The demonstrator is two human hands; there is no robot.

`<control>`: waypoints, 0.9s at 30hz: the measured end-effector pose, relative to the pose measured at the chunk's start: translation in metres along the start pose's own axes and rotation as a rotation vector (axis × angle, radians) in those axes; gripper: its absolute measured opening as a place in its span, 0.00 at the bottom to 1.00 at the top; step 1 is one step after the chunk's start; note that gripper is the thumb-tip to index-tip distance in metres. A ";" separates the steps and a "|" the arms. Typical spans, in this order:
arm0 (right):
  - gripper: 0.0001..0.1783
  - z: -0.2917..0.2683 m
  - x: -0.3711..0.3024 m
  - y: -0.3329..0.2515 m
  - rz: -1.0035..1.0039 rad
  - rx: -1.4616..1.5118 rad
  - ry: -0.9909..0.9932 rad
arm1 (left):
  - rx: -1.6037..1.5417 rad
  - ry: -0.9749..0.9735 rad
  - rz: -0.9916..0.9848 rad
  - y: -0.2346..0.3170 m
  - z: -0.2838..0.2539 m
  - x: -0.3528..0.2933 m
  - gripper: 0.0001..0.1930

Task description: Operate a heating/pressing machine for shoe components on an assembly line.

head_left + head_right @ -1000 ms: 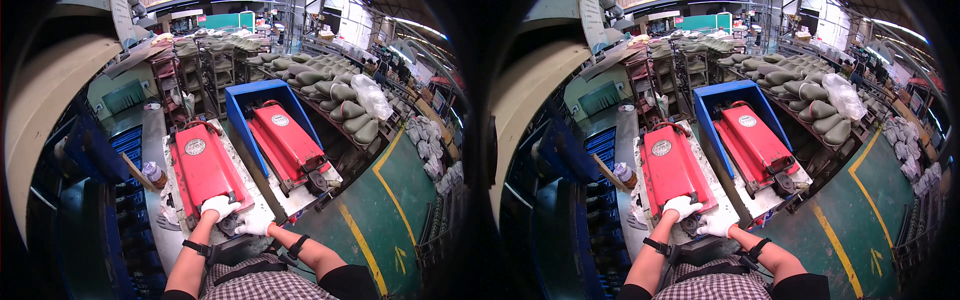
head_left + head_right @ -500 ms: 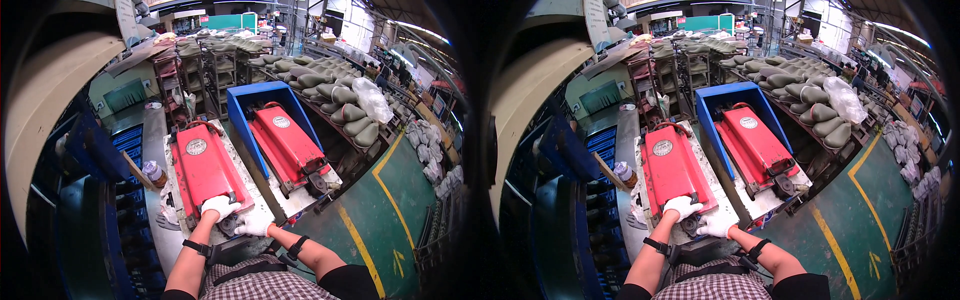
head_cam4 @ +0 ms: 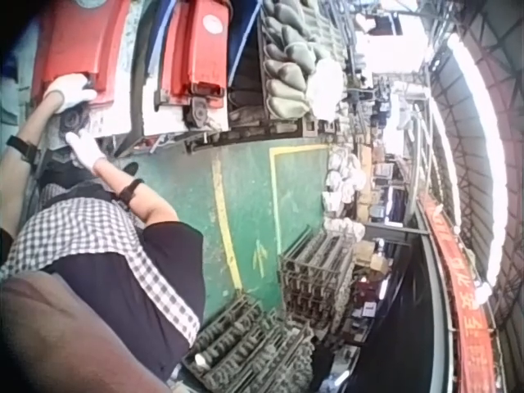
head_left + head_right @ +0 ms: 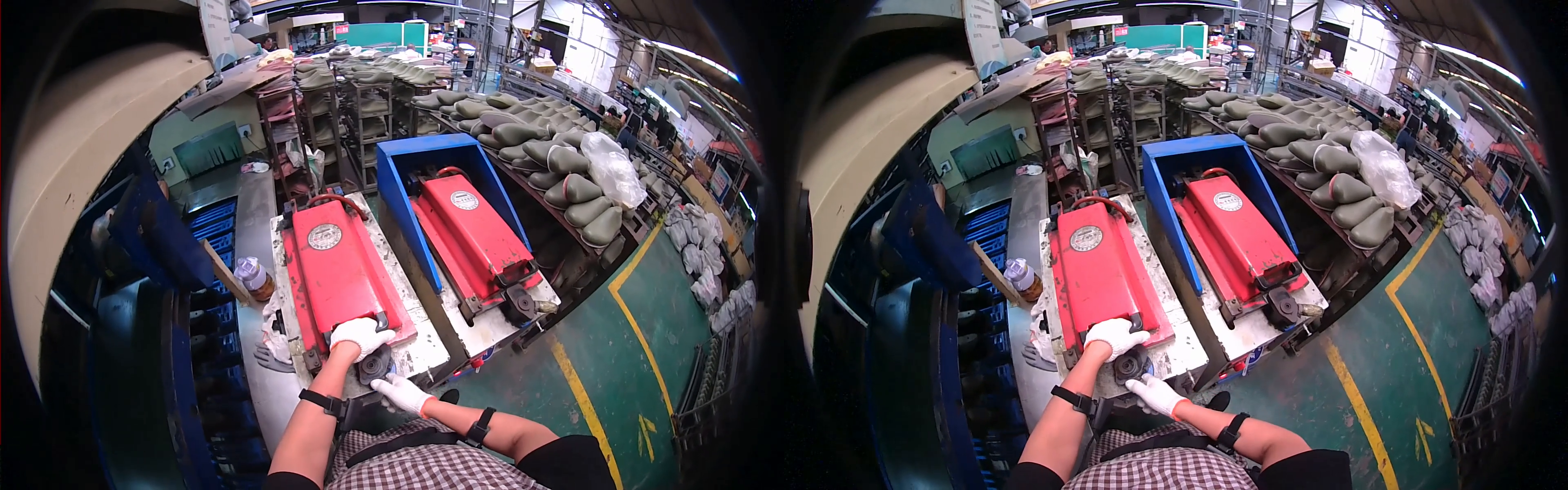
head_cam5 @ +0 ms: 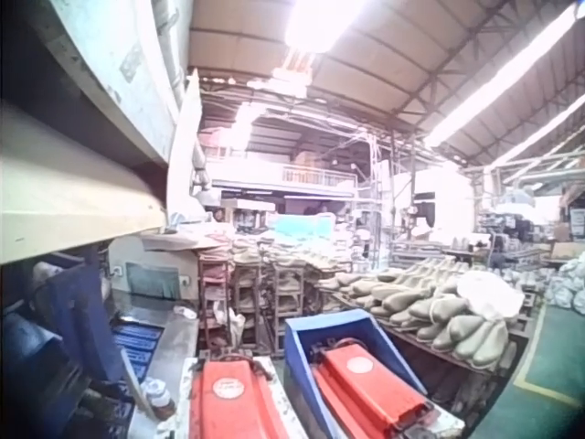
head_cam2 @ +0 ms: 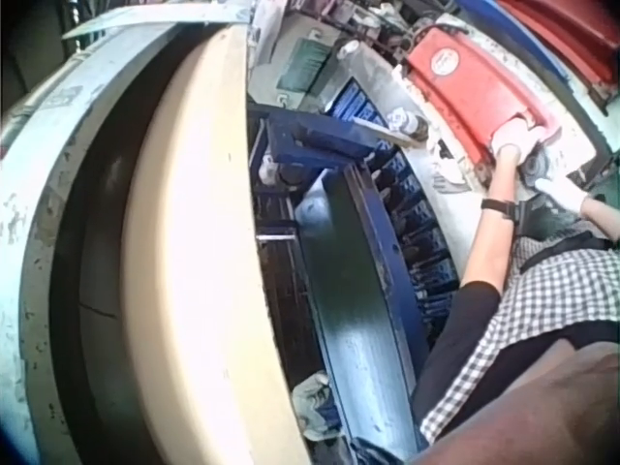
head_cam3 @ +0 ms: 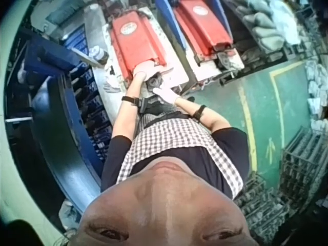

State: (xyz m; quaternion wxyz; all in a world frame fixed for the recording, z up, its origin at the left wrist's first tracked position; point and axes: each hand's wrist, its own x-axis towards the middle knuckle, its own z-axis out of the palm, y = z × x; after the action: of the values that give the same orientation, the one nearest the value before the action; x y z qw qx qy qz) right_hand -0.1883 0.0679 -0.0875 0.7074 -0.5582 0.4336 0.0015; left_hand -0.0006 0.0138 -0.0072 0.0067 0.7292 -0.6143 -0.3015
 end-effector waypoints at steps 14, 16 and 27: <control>0.33 0.018 0.007 -0.011 0.194 -0.161 -0.526 | 0.002 0.016 0.004 0.002 -0.003 -0.003 0.34; 0.34 0.014 0.009 -0.020 0.230 -0.183 -0.565 | 0.021 0.044 0.007 0.000 -0.005 -0.009 0.34; 0.29 -0.054 0.033 -0.077 -0.188 -0.364 -0.134 | -0.005 0.415 0.116 0.025 -0.112 -0.064 0.23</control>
State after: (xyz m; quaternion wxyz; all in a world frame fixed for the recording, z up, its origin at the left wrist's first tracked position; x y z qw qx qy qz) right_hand -0.1638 -0.0198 -0.0471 0.6191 -0.7133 0.3245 0.0510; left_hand 0.0235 0.0249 0.1216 0.1522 0.7389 -0.6401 -0.1455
